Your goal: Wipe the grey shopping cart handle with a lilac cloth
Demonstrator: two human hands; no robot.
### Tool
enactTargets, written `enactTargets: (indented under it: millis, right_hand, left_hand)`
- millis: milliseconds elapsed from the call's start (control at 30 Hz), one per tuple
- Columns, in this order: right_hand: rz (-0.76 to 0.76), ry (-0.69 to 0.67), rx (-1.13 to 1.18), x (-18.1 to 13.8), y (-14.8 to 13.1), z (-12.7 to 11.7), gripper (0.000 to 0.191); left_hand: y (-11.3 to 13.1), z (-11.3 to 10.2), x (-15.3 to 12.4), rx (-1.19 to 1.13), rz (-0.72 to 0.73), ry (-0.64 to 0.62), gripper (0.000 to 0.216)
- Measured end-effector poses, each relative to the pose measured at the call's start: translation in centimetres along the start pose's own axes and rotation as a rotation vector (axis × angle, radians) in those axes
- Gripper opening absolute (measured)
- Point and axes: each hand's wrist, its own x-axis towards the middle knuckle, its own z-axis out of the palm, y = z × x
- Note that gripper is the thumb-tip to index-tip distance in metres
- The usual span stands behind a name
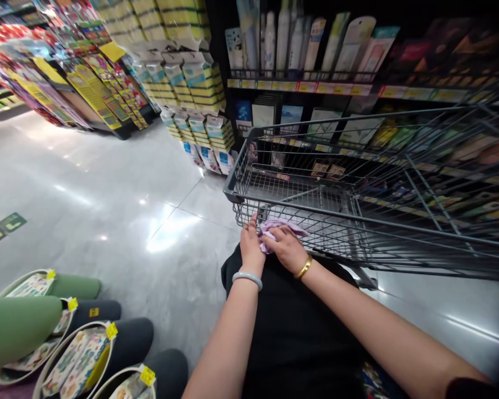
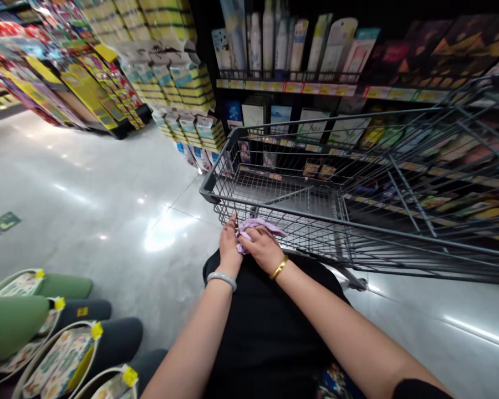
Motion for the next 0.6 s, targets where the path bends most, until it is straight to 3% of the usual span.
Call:
enactTargets:
  millis: [200, 400, 600]
  right_hand:
    - [0.026, 0.037, 0.038, -1.6, 1.0, -0.3, 0.027]
    - [0.078, -0.177, 0.137, -6.0, 3.1, 0.8, 0.029]
    - [0.211, 0.026, 0.046, -8.1, 3.4, -0.6, 0.031]
  left_hand:
    - [1.1, 0.1, -1.7, 0.007, -0.017, -0.029, 0.075]
    - [1.9, 1.2, -2.1, 0.152, -0.006, -0.187, 0.046]
    - [2.4, 2.0, -1.8, 0.155, 0.136, -0.317, 0.047]
